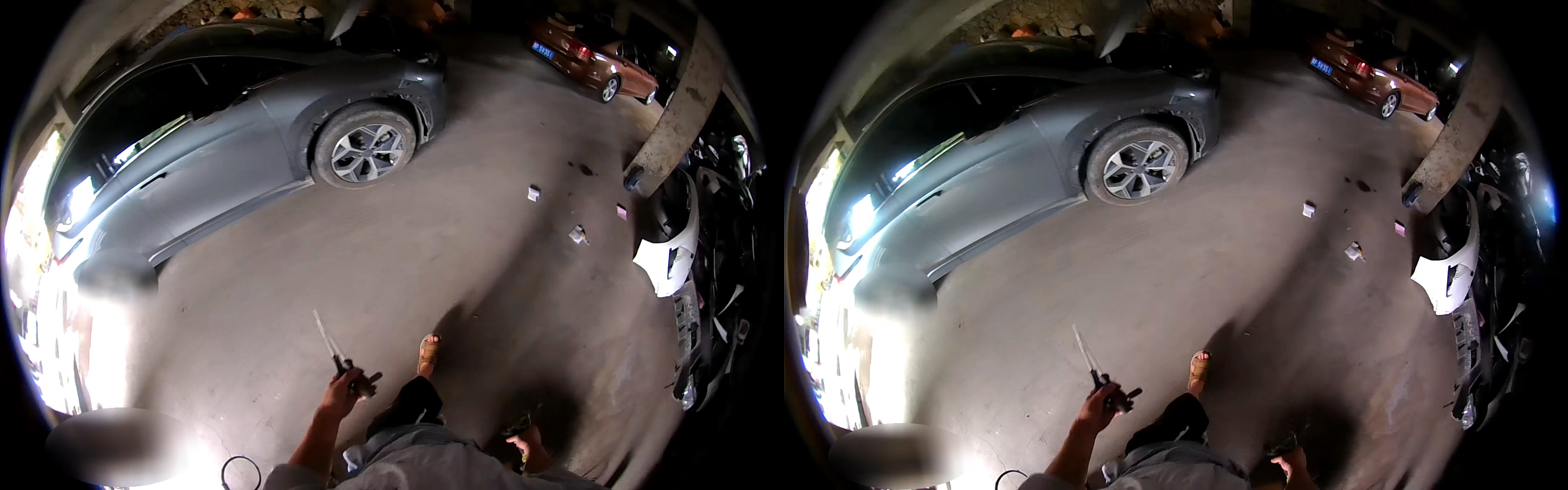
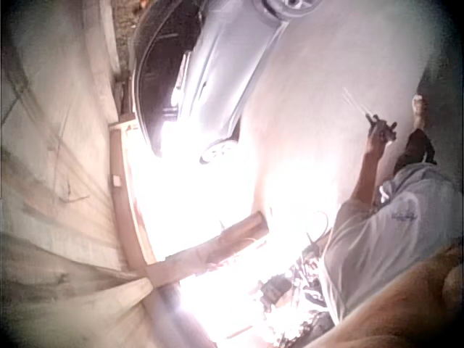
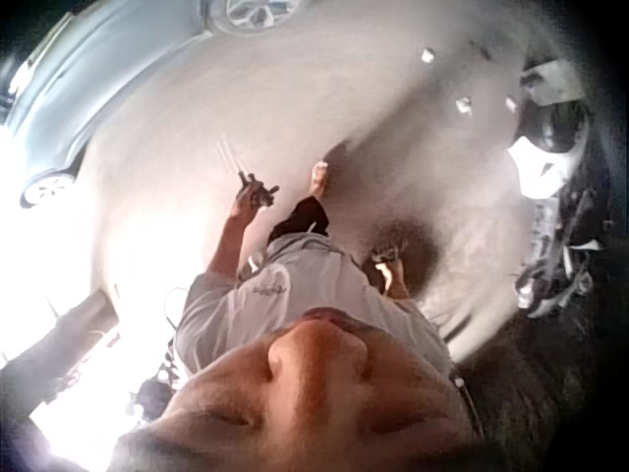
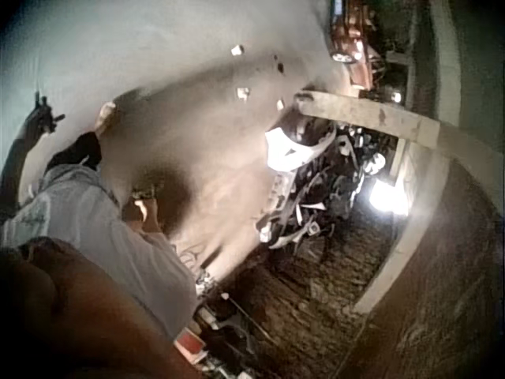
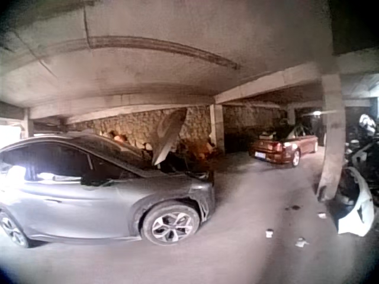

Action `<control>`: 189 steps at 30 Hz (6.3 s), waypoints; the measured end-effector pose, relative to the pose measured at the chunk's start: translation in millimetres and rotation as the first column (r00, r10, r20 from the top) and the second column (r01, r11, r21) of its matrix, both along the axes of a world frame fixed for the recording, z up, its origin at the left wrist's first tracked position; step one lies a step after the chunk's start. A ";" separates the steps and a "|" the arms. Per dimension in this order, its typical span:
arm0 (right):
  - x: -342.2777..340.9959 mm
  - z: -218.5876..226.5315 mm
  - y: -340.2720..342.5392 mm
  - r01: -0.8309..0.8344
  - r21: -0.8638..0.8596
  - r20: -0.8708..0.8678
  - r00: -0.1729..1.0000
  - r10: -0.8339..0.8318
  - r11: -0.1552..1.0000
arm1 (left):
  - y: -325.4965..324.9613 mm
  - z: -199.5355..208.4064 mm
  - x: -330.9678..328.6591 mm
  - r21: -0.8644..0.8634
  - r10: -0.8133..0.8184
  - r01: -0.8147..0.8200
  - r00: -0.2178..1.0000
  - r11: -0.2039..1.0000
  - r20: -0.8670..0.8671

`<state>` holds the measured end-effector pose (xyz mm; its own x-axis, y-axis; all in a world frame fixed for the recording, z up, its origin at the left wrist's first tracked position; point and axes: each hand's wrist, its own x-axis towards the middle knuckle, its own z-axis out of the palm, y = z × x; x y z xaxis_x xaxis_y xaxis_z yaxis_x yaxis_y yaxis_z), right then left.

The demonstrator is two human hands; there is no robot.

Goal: The person uses a power drill and a screwdriver to remove and re-attach a plastic fender liner and bumper trim on a car. They also operate a car key fob to unlock the vehicle and check the dashboard screen.

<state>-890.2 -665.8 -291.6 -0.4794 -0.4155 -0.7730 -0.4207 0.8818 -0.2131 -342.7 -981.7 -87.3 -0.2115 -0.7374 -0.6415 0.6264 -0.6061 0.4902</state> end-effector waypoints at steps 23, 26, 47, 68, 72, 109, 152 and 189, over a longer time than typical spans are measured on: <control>-250.7 50.5 -493.5 -0.191 0.097 0.217 0.962 0.166 0.977 | -565.3 -116.7 -293.9 0.266 -0.491 0.414 0.696 0.871 0.524; -295.0 56.4 -648.1 -0.341 0.327 0.120 0.940 0.319 0.881 | -569.7 -138.4 -261.0 0.406 -0.536 0.351 0.513 0.844 0.670; -428.2 23.2 -1362.2 -0.317 -0.169 0.365 0.859 0.358 0.933 | -830.2 -141.4 -392.5 0.467 -0.526 0.244 0.339 0.850 0.780; -441.5 -3.0 -1662.4 -0.565 0.136 0.276 0.810 0.517 0.814 | -708.4 -155.1 -810.0 0.693 0.097 -0.650 0.748 0.312 0.657; -425.3 12.1 -1660.2 -0.763 0.322 0.519 0.637 0.570 0.560 | -715.6 -132.9 -839.1 0.661 0.247 -0.708 0.706 0.248 0.664; -206.3 -524.2 -1645.2 -0.752 0.079 0.001 -0.656 0.755 -0.654 | -1004.3 -607.3 -639.2 0.028 0.645 -0.675 0.716 0.737 0.267; -174.9 -531.0 -1421.4 -0.943 -0.295 0.084 0.136 0.987 0.155 | -921.7 -570.7 -628.0 -0.096 0.636 -0.790 0.409 0.606 0.655; -137.5 -312.3 -1383.5 -0.001 -0.766 -0.536 -0.553 0.639 -0.643 | -890.2 -566.2 -629.8 -0.413 0.963 -0.876 0.268 0.248 0.010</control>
